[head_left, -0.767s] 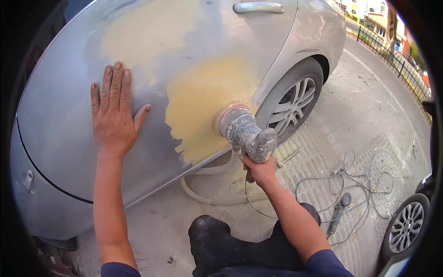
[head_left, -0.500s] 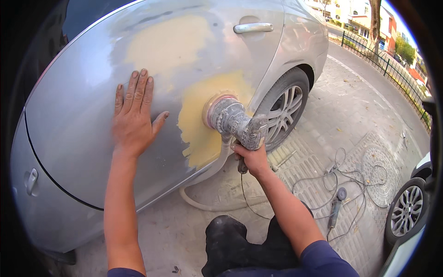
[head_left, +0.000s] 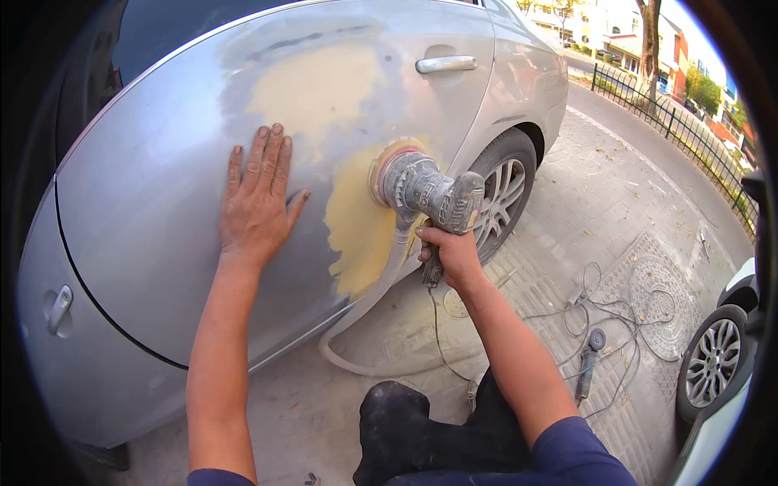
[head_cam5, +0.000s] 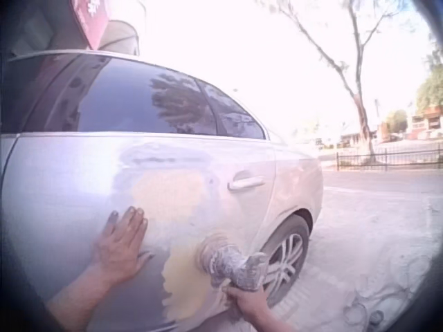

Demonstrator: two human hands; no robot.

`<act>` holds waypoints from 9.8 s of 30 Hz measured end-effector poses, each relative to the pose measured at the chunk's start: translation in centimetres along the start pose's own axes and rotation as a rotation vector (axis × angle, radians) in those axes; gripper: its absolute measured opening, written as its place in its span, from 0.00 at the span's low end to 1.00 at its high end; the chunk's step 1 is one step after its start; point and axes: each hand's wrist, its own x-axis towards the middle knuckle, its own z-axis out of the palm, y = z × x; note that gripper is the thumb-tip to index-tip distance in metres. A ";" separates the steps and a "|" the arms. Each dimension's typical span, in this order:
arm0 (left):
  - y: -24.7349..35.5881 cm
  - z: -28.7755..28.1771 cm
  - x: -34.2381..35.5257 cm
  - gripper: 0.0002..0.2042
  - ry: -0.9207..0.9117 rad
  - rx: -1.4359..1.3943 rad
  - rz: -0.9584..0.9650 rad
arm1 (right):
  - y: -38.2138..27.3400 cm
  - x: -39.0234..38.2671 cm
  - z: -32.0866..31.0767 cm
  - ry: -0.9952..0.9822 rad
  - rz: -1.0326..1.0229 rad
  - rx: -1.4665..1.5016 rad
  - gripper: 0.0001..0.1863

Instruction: The person uses an orbital sander to sand the side panel of a silver car door. They move the sander across the door surface, creating a matte sanded area. The person occasionally places a hand on the door to stabilize it while sanding.

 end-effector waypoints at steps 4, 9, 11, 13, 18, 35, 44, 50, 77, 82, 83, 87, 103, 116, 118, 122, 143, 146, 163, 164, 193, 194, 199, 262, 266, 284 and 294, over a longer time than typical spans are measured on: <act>0.4 0.5 0.1 0.43 0.026 0.003 -0.001 | 0.1 0.2 -1.4 -0.015 0.017 -0.007 0.12; 0.7 0.4 0.2 0.42 0.024 0.027 -0.024 | -2.8 3.1 -2.5 0.004 -0.001 0.061 0.09; 1.3 0.1 0.4 0.41 0.020 0.011 -0.038 | -3.0 3.3 -2.8 0.021 0.015 0.061 0.07; 2.4 -0.7 0.7 0.40 0.013 -0.028 -0.060 | -2.2 2.5 -2.6 0.009 0.021 0.023 0.05; 14.7 -1.5 -1.4 0.37 -0.175 -0.749 -0.028 | 0.1 0.2 -1.3 0.022 0.052 -0.030 0.10; 28.9 3.6 -1.8 0.48 -0.284 -1.380 -0.274 | -1.8 3.2 -4.3 0.065 -0.016 0.074 0.09; 30.1 3.1 -2.0 0.51 -0.369 -1.388 -0.267 | -1.6 2.4 -4.9 0.100 0.018 0.023 0.10; 29.6 4.2 -0.6 0.49 -0.394 -1.346 -0.247 | -2.6 3.8 -5.0 0.094 0.019 0.089 0.12; 28.7 2.7 -2.2 0.50 -0.340 -1.343 -0.311 | -2.2 2.2 -2.8 0.040 -0.040 0.048 0.10; 27.9 3.2 -2.3 0.51 -0.211 -1.279 -0.277 | -2.5 2.5 -2.3 -0.014 -0.036 0.053 0.09; 27.8 3.0 -2.4 0.51 -0.182 -1.289 -0.307 | -2.4 2.4 -1.9 -0.022 -0.041 0.030 0.09; 27.7 2.2 -4.1 0.49 -0.151 -1.333 -0.449 | -1.5 0.9 0.3 0.007 -0.113 -0.232 0.13; 27.0 3.1 -4.1 0.47 -0.019 -1.353 -0.418 | -2.5 0.9 1.9 -0.001 -0.158 -0.149 0.10; 28.4 2.6 -6.4 0.50 -0.055 -1.267 -0.587 | -1.5 -0.5 2.1 -0.082 -0.231 -0.355 0.15; 28.1 3.0 -6.6 0.50 -0.086 -1.177 -0.506 | -1.3 -0.6 2.4 -0.107 -0.231 -0.497 0.19; 28.1 3.7 -4.9 0.49 -0.115 -1.311 -0.447 | -2.0 0.9 1.4 0.055 -0.178 -0.322 0.15; 26.5 7.3 -15.2 0.52 -0.235 -1.187 -0.464 | 3.1 -5.2 5.8 -0.149 -0.216 -0.591 0.16; 26.4 6.5 -14.9 0.53 -0.237 -1.157 -0.600 | 2.3 -5.0 5.8 -0.108 -0.199 -0.530 0.17; 25.9 6.2 -16.3 0.48 -0.223 -1.159 -0.568 | 3.7 -5.4 6.0 -0.138 -0.278 -0.385 0.14; 25.6 6.5 -15.5 0.49 -0.201 -1.199 -0.575 | 3.1 -4.9 6.1 -0.122 -0.259 -0.382 0.14; 26.5 4.4 -15.9 0.48 -0.238 -1.125 -0.582 | 8.5 -5.5 3.0 -0.035 -0.212 -0.320 0.18; 26.1 4.7 -15.2 0.48 -0.186 -1.149 -0.546 | 8.0 -4.8 2.9 -0.058 -0.195 -0.305 0.17; 25.6 5.6 -12.5 0.47 -0.134 -1.199 -0.492 | 6.0 -2.6 2.3 -0.095 -0.206 -0.204 0.11; 27.0 2.5 -8.1 0.47 -0.570 -0.999 -0.383 | 4.1 -1.4 -1.4 0.154 0.196 0.385 0.05; 26.6 2.3 -7.8 0.46 -0.466 -1.051 -0.381 | 3.4 -1.3 -0.8 0.130 0.123 0.346 0.05; 28.3 3.3 -3.7 0.44 -0.424 -0.961 -0.241 | 1.7 1.7 -4.0 0.195 0.197 0.462 0.06; 28.4 3.1 -3.0 0.42 -0.529 -0.941 -0.232 | 1.8 2.1 -4.7 0.230 0.268 0.515 0.06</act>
